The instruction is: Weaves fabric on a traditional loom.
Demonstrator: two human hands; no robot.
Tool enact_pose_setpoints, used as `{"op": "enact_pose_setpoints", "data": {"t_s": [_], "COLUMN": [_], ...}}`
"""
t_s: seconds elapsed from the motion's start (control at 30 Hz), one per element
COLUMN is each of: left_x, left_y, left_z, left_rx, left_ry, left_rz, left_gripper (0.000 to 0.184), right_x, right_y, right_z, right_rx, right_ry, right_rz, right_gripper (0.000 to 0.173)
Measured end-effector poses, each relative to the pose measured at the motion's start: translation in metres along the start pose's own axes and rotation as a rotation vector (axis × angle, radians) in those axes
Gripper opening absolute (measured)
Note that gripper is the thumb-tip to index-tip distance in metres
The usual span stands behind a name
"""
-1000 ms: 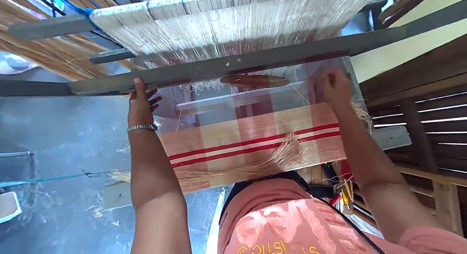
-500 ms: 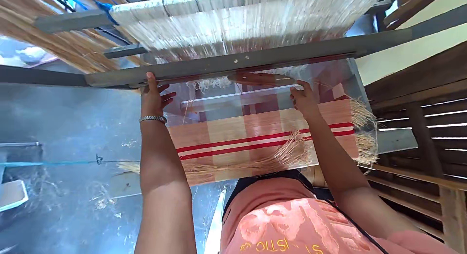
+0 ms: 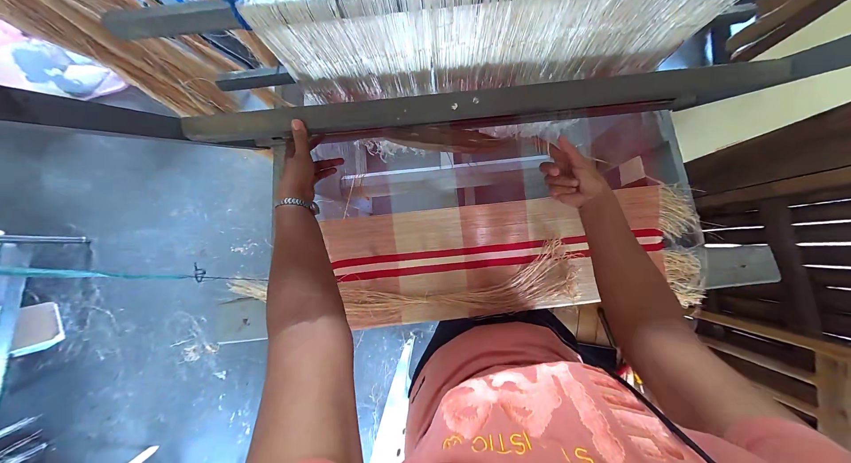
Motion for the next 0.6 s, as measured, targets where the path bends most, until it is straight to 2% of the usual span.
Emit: {"op": "enact_pose_setpoints", "data": {"t_s": [0.07, 0.17, 0.23, 0.3, 0.37, 0.43, 0.5, 0.6], "left_x": [0.007, 0.012, 0.01, 0.012, 0.006, -0.002, -0.004, 0.0], "left_y": [0.001, 0.004, 0.007, 0.006, 0.002, 0.001, 0.0, -0.003], "left_z": [-0.003, -0.006, -0.006, -0.009, -0.007, -0.009, -0.012, -0.013], "left_rx": [0.007, 0.001, 0.004, 0.0, -0.006, -0.044, -0.103, -0.114], "left_ry": [-0.027, -0.061, -0.065, -0.053, -0.041, -0.038, -0.057, -0.086], "left_rz": [-0.034, -0.074, -0.101, -0.106, -0.118, -0.166, -0.181, -0.168], "left_gripper": [0.077, 0.077, 0.079, 0.08, 0.079, 0.082, 0.089, 0.083], "right_x": [0.002, -0.004, -0.012, -0.029, -0.052, -0.079, -0.104, -0.127], "right_y": [0.01, -0.001, -0.012, -0.013, 0.0, 0.025, 0.055, 0.091], "right_z": [-0.01, -0.013, -0.006, -0.003, -0.011, -0.028, -0.043, -0.048], "right_rx": [-0.046, -0.151, -0.235, -0.388, -0.66, -1.007, -1.196, -1.261], "right_ry": [-0.099, -0.135, -0.018, 0.156, 0.328, 0.405, 0.305, -0.054], "right_rz": [-0.042, 0.09, 0.238, 0.431, 0.681, 0.951, 1.137, 1.174], "right_gripper": [0.061, 0.052, 0.048, 0.053, 0.044, 0.042, 0.051, 0.045]}}
Point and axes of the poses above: each hand's wrist, its own x-axis towards the middle knuckle, its own y-axis out of the back of the hand, z = x × y, the point moved 3 cm from there along x, towards the middle knuckle, and after that the axes turned 7 degrees about -z, right-handed, at the moved point
